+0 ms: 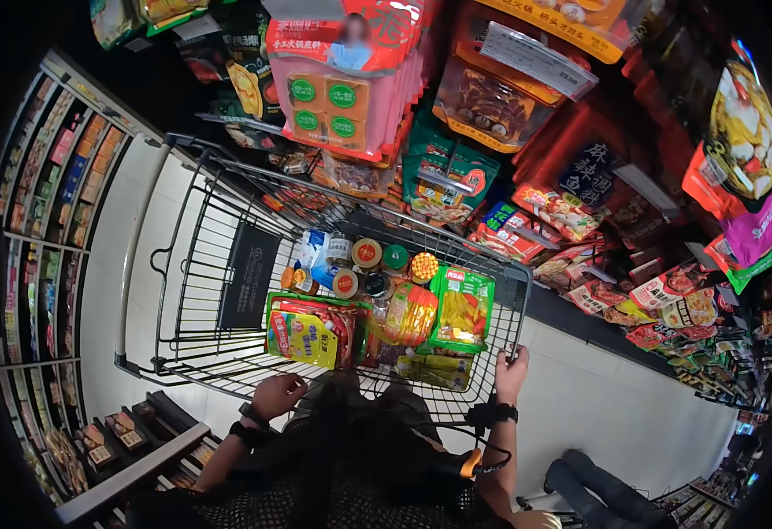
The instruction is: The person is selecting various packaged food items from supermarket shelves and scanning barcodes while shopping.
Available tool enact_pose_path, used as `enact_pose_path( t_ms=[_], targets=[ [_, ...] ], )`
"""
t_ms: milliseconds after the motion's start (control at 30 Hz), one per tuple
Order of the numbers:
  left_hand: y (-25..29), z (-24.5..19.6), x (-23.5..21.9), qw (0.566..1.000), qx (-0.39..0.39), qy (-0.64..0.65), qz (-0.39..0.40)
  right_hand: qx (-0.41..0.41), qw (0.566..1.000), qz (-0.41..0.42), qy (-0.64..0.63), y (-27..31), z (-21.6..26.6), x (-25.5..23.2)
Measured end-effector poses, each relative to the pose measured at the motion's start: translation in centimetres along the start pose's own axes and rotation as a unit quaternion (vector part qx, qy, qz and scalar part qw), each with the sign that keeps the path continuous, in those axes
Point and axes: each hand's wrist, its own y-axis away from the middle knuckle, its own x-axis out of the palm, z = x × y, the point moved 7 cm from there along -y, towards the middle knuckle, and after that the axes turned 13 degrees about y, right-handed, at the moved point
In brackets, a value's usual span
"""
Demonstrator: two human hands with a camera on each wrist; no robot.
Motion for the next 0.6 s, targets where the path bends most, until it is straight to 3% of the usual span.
enact_pose_path(
  t_ms=[67,167,233,267,367,400,467,500,567,600],
  targets=[
    [-1.6,0.2,0.4,0.993,0.074,-0.007,0.093,-0.104,0.985,-0.135,-0.010,0.5,1.2,-0.3],
    [-5.5,-2.1,-0.4,0.990,0.096,0.063,0.079,-0.063,0.997,-0.047,0.007,-0.7,0.3,1.4],
    [-9.5,-2.9,1.9,0.977,0.106,0.106,0.152,-0.026,0.999,-0.021,-0.008,-0.1,0.2,1.3],
    [-12.1,-2.5,4.4,0.973,0.116,0.095,0.177,0.017,1.000,0.001,-0.026,0.0,0.0,1.7],
    [-20.2,0.6,14.4,0.953,0.114,0.052,0.275,0.013,0.999,-0.001,-0.041,0.3,0.6,1.8],
    [-22.5,1.8,17.9,0.953,0.114,0.052,0.274,0.018,0.999,0.001,-0.041,0.8,0.5,1.4],
    [-26.4,5.9,25.5,0.925,0.071,-0.110,0.356,0.018,0.999,0.009,-0.041,0.2,1.4,2.0],
    [-26.5,7.0,27.2,0.924,0.071,-0.106,0.360,0.021,0.998,0.005,-0.055,0.3,1.6,2.2],
    [-26.2,6.6,27.6,0.964,0.113,-0.098,0.220,0.024,0.998,0.008,-0.060,0.6,0.9,1.9],
    [-26.3,7.0,28.2,0.964,0.111,-0.096,0.223,0.026,0.998,0.010,-0.057,0.6,0.7,2.1]
  ],
)
